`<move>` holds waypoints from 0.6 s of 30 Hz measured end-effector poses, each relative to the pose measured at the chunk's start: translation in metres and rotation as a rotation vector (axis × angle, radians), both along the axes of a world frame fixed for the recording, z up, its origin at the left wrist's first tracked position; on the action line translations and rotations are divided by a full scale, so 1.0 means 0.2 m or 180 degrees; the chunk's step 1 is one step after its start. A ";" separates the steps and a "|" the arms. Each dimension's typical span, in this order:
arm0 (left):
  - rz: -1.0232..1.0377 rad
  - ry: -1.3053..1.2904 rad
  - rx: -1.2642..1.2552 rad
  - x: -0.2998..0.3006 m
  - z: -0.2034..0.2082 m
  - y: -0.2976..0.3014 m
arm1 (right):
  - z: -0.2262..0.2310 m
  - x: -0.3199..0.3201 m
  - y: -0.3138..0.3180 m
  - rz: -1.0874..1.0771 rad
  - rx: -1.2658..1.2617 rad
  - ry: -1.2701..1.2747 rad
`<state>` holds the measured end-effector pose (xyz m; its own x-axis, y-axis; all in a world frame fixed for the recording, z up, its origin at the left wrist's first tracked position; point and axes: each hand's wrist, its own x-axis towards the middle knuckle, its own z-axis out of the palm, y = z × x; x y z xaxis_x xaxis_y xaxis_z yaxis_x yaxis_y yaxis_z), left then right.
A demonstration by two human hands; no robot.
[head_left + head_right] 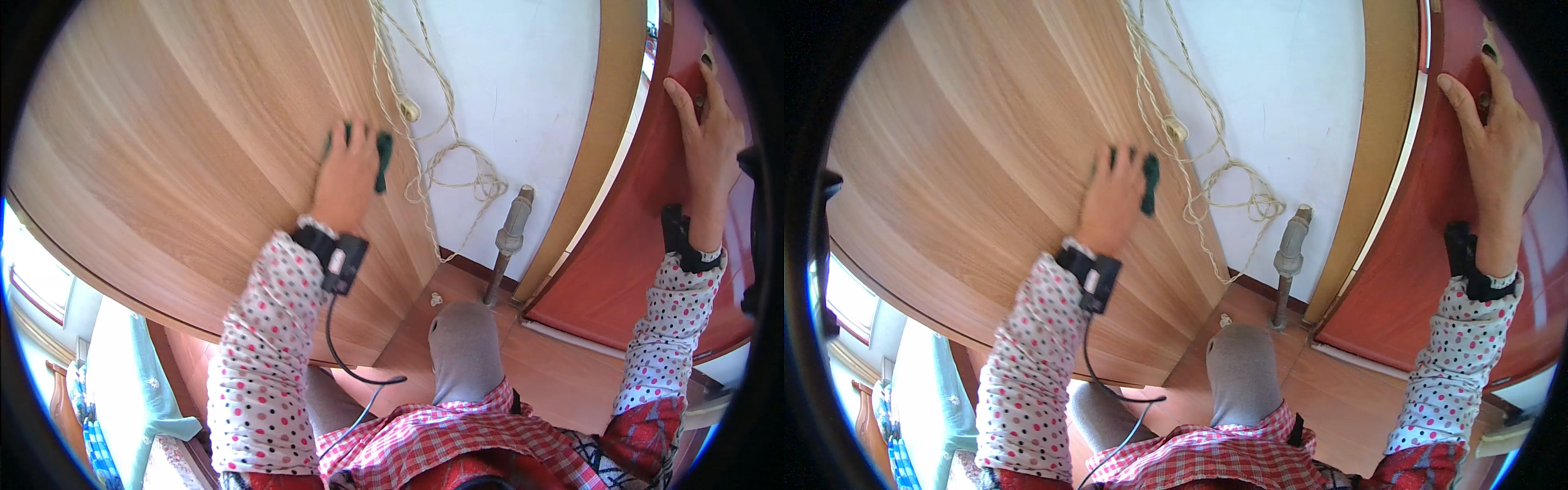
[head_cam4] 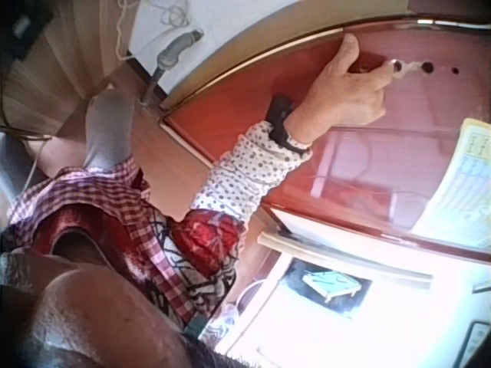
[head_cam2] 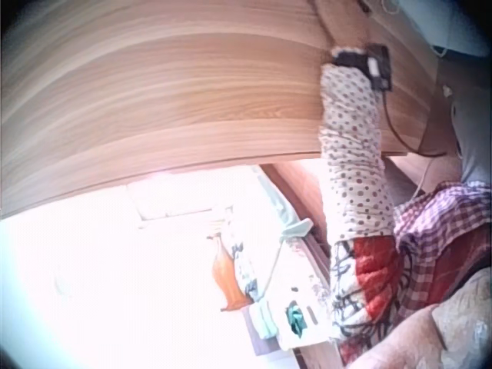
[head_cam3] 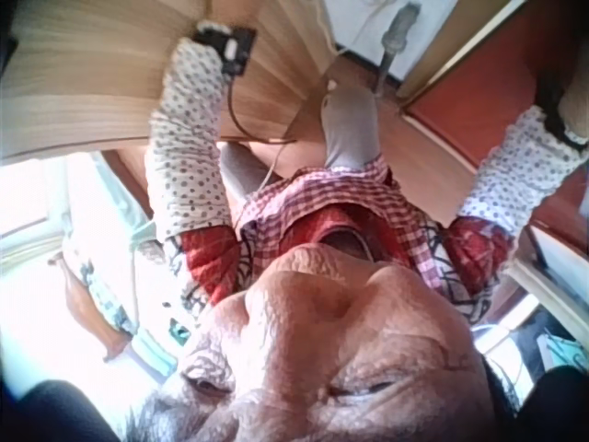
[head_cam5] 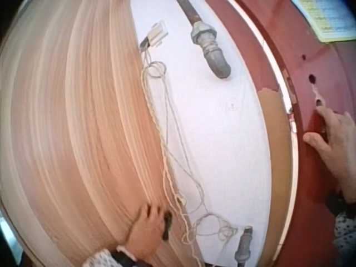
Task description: The person kneels and wipes a light wood door with a green cloth, then moves to wipe a red door with a multiplication chart poster. The person uses the cloth to clean both surfaces in a repetitive wiping motion.
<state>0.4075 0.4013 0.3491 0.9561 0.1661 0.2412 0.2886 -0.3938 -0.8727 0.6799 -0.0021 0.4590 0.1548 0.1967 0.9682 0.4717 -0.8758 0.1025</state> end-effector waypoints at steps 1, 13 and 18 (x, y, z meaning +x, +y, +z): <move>0.0004 0.0214 0.0010 -0.04 -0.11 -0.02 | 0.00 0.00 0.01 0.0037 0.0085 -0.0027; -0.0160 -0.0226 -0.0106 -0.35 0.28 -0.06 | -0.01 0.07 -0.03 0.0020 0.0071 -0.0111; -0.0397 -0.1328 0.1033 -0.46 1.04 -0.04 | -0.02 0.13 -0.06 -0.0183 0.0015 -0.0302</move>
